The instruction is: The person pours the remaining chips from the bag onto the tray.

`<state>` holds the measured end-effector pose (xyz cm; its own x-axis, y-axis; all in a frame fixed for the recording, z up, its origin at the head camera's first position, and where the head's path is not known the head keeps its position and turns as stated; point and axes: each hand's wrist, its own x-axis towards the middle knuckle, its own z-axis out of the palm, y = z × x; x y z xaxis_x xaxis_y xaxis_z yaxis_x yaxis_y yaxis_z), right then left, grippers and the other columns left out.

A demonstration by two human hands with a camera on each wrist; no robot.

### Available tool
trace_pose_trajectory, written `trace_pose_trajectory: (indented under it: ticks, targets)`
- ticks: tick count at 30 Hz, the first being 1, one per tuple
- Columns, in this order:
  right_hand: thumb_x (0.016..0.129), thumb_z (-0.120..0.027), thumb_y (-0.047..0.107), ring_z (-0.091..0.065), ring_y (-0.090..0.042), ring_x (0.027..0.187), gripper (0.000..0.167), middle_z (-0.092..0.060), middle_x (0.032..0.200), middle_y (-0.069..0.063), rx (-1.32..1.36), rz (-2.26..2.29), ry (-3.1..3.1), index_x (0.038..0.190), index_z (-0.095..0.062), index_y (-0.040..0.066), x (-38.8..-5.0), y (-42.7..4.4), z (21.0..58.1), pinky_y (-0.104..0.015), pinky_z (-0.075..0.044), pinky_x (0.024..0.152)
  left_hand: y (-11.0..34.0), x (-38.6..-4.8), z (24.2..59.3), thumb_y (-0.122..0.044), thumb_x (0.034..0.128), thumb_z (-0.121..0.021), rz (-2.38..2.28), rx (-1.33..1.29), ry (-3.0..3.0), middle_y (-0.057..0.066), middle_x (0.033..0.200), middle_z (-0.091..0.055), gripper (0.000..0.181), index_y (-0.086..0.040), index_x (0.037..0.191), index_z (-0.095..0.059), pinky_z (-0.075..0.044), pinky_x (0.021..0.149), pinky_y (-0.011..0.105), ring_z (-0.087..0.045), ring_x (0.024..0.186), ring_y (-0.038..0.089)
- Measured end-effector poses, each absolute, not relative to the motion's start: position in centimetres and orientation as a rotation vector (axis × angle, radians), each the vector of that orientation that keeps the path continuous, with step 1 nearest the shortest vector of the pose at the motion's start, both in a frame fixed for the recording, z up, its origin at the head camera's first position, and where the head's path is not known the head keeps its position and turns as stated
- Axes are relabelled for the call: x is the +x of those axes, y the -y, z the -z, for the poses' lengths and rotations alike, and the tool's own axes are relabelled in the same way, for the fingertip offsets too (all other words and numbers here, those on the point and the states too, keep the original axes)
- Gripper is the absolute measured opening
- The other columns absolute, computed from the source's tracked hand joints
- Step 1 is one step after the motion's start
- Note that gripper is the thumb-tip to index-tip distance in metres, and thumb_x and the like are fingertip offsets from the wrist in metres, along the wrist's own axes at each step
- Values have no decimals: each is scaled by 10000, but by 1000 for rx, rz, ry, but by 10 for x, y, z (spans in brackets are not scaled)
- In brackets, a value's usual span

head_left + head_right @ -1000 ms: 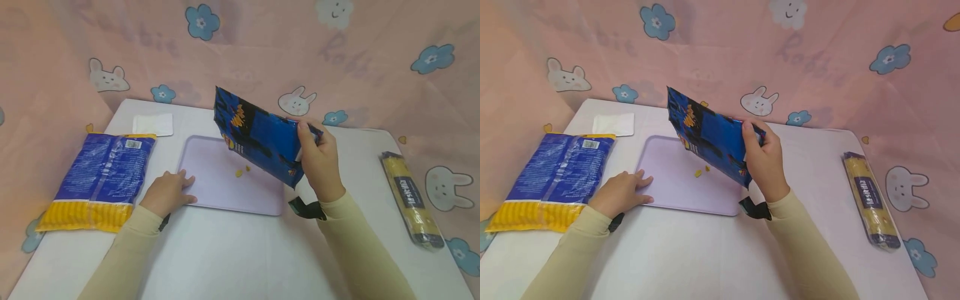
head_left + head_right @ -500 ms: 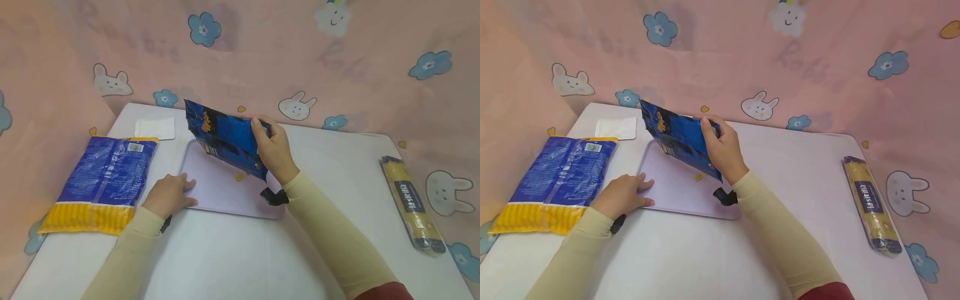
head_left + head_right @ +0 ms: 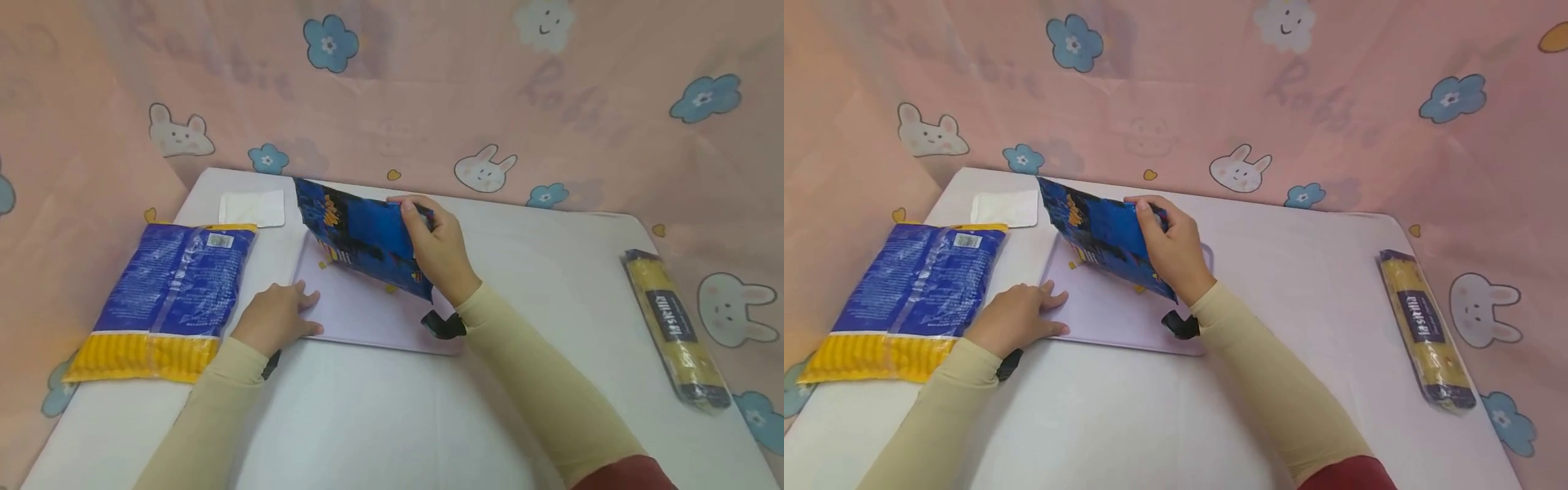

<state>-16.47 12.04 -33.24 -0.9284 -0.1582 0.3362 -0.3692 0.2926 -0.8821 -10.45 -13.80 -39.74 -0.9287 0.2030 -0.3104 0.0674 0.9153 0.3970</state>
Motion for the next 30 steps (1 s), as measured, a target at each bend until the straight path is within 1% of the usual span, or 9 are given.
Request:
trace_pose_trajectory:
  ticks: [10, 15, 19, 20, 23, 24, 27, 29, 30]
  targets:
    - [1134, -489, 327, -651, -223, 1042, 406, -703, 1262, -79, 458, -1681, 2388, 1318, -711, 41, -154, -128, 321, -414, -591, 925, 138, -103, 396, -338, 893, -877, -540, 196, -2713, 247, 1561, -501, 662, -100, 1462, -635, -406, 1120, 685, -461, 1398, 573]
    - [1136, -492, 297, -648, -238, 1126, 377, -700, 1301, -71, 509, -1652, 2393, 1310, -716, 48, -143, -134, 319, -502, -558, 999, 138, -104, 398, -349, 892, -876, -539, 223, -2733, 248, 1555, -508, 664, -103, 1461, -638, -410, 1113, 689, -467, 1389, 580]
    - [1144, -488, 282, -626, -188, 1181, 359, -694, 1349, -34, 548, -1631, 2475, 1324, -719, 75, -137, -136, 329, -465, -526, 1028, 139, -104, 399, -351, 887, -881, -538, 228, -2739, 248, 1547, -516, 661, -104, 1453, -645, -420, 1104, 689, -473, 1379, 589]
    - [1143, -491, 282, -633, -190, 1120, 356, -709, 1272, -46, 538, -1639, 2478, 1327, -720, 83, -135, -137, 330, -455, -524, 1004, 139, -104, 399, -350, 886, -882, -538, 225, -2739, 246, 1546, -517, 660, -104, 1451, -646, -419, 1103, 691, -470, 1379, 591]
    - [1143, -486, 296, -621, -187, 1080, 365, -698, 1249, -53, 514, -1663, 2472, 1336, -715, 87, -133, -139, 329, -436, -530, 971, 140, -105, 399, -347, 887, -881, -536, 221, -2745, 246, 1540, -525, 653, -101, 1446, -650, -422, 1099, 694, -472, 1376, 594]
    - [1143, -487, 301, -617, -201, 1042, 370, -693, 1166, -75, 511, -1670, 2471, 1341, -713, 85, -132, -140, 327, -431, -528, 944, 140, -105, 399, -346, 887, -881, -538, 220, -2744, 247, 1540, -524, 652, -100, 1446, -650, -421, 1099, 696, -471, 1377, 595]
    - [1139, -491, 314, -625, -217, 1076, 384, -694, 1232, -54, 499, -1713, 2441, 1341, -709, 70, -126, -144, 317, -437, -543, 944, 140, -105, 398, -349, 891, -878, -533, 225, -2738, 250, 1543, -519, 655, -101, 1450, -646, -423, 1098, 695, -474, 1373, 596]
    - [1137, -492, 309, -635, -221, 1057, 381, -695, 1212, -26, 480, -1740, 2403, 1328, -714, 65, -120, -147, 311, -425, -560, 922, 140, -104, 399, -353, 892, -876, -530, 228, -2734, 251, 1545, -517, 658, -106, 1454, -642, -425, 1097, 693, -478, 1371, 594]
    - [1137, -491, 301, -653, -216, 965, 375, -703, 1103, -25, 484, -1746, 2399, 1322, -716, 66, -118, -148, 310, -403, -571, 867, 140, -104, 399, -355, 892, -876, -527, 236, -2737, 254, 1542, -518, 657, -104, 1453, -644, -427, 1095, 694, -479, 1367, 598]
